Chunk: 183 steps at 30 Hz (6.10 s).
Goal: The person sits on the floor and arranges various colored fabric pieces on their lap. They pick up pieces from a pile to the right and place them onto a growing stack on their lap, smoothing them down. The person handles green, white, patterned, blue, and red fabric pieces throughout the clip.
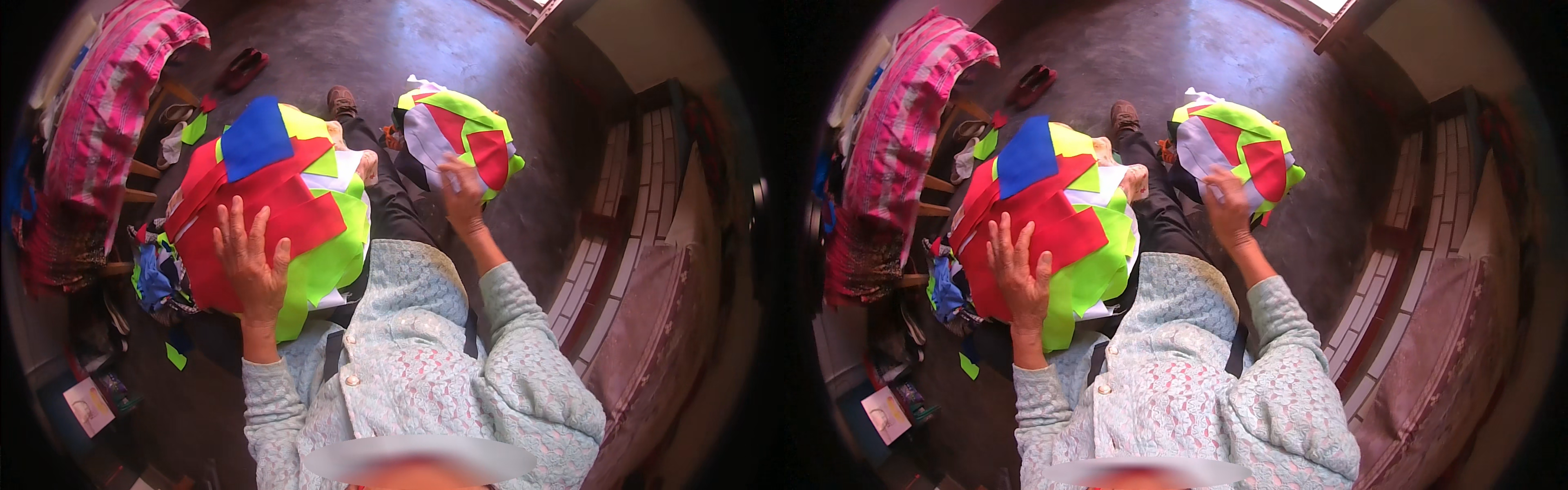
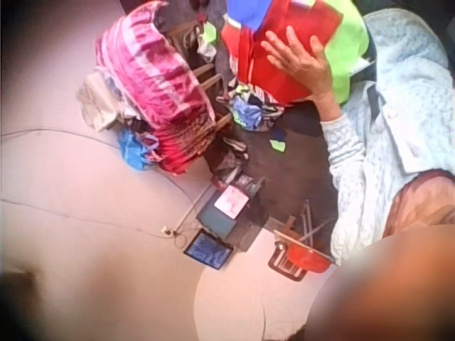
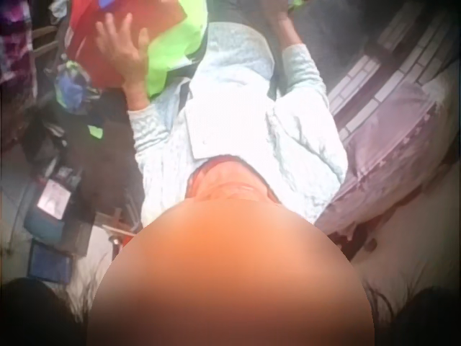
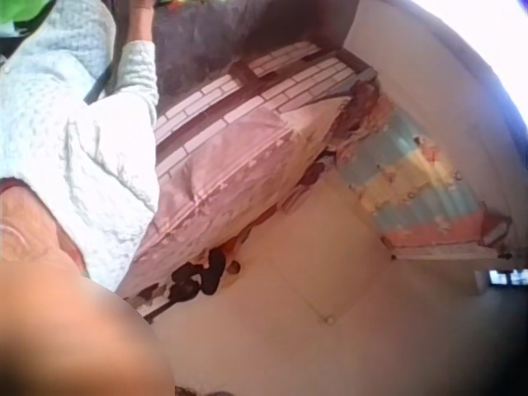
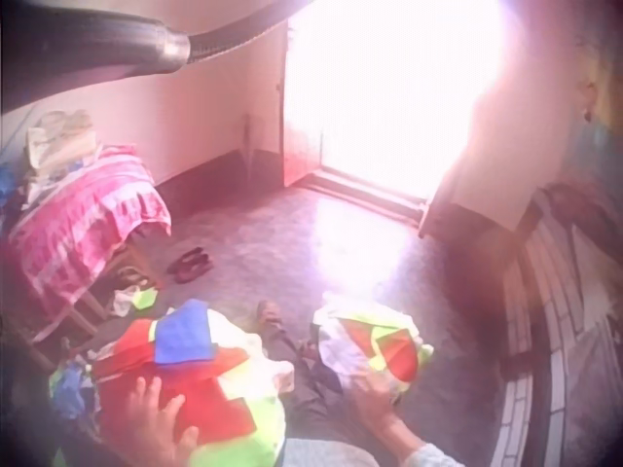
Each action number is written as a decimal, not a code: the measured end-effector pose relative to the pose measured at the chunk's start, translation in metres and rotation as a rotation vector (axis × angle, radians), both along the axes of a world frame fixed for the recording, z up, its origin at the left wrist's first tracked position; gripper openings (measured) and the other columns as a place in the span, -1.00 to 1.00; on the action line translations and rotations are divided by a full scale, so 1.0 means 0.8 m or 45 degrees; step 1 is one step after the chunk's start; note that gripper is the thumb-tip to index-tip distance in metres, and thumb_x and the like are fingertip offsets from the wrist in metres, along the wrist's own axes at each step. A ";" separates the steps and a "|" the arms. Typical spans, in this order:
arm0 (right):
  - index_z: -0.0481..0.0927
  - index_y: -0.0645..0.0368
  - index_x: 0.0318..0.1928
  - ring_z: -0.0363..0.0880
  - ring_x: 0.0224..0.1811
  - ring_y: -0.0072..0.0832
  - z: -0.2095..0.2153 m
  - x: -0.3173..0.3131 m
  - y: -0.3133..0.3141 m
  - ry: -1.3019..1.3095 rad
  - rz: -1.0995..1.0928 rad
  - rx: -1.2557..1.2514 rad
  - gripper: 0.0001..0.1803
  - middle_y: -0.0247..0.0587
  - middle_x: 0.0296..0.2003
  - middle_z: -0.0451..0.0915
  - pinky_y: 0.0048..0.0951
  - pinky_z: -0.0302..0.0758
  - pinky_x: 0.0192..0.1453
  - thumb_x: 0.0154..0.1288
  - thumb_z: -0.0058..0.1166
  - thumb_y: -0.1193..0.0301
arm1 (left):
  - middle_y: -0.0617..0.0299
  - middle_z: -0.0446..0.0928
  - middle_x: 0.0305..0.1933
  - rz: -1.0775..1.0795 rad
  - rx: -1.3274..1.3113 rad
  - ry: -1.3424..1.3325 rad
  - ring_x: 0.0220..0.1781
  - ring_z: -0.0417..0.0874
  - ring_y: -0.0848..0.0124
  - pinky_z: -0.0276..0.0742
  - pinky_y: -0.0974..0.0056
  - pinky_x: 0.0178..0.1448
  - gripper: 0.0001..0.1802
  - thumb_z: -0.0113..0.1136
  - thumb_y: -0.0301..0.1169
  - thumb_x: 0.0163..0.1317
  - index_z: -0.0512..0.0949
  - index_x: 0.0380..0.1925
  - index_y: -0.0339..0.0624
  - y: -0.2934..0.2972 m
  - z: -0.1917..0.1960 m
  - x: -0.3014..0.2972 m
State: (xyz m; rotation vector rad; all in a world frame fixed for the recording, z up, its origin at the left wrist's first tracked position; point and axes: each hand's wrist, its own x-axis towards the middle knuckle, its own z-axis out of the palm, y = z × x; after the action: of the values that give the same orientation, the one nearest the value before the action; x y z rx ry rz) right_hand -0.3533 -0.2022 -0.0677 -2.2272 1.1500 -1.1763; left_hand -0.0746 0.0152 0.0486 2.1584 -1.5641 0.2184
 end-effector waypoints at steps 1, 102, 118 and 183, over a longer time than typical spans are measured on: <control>0.58 0.14 -0.16 0.50 0.08 -0.15 -0.008 -0.018 -0.020 0.033 -0.158 -0.004 -0.82 -0.09 0.00 0.57 -0.22 0.41 0.19 0.18 0.15 0.51 | 0.15 0.09 0.50 0.033 0.181 -0.119 0.54 0.00 0.11 -0.11 -0.12 0.50 -0.40 -0.01 0.00 0.32 0.34 0.30 0.03 0.001 -0.016 0.003; 0.55 0.21 0.06 0.52 -0.32 -0.67 -0.034 0.067 -0.125 -1.045 -0.052 0.845 -0.69 -0.32 -0.19 0.61 -0.61 0.48 -0.27 0.30 0.12 0.47 | 0.13 0.18 0.45 0.126 0.249 -0.174 0.50 0.12 0.09 -0.06 -0.16 0.48 -0.37 0.02 0.02 0.25 0.34 0.29 0.07 -0.011 -0.024 -0.006; 0.64 0.07 -0.14 0.64 -0.07 -0.13 -0.090 -0.068 -0.244 0.628 -0.971 0.717 -0.59 -0.04 -0.20 0.67 -0.15 0.51 0.00 0.14 0.25 0.06 | 0.07 0.17 0.45 0.119 0.330 -0.205 0.50 0.11 0.04 -0.08 -0.14 0.49 -0.36 -0.09 0.01 0.29 0.30 0.31 -0.05 -0.015 -0.021 -0.005; 0.47 0.15 -0.15 0.67 -0.18 -0.36 -0.015 0.035 0.099 -1.017 0.701 1.937 -0.90 0.00 -0.16 0.65 -0.37 0.63 -0.09 0.41 0.01 0.40 | 0.17 0.62 -0.42 0.163 -0.374 1.612 -0.65 0.52 0.56 0.35 0.43 -0.70 -0.74 0.20 -0.49 0.18 0.51 -0.11 -0.29 0.042 0.045 0.238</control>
State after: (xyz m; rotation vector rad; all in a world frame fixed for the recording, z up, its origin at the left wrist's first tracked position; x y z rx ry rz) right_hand -0.3252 -0.1226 -0.0798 -0.6673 0.5747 -0.4563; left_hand 0.1155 0.0491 0.0845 1.5457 -0.5926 -0.7071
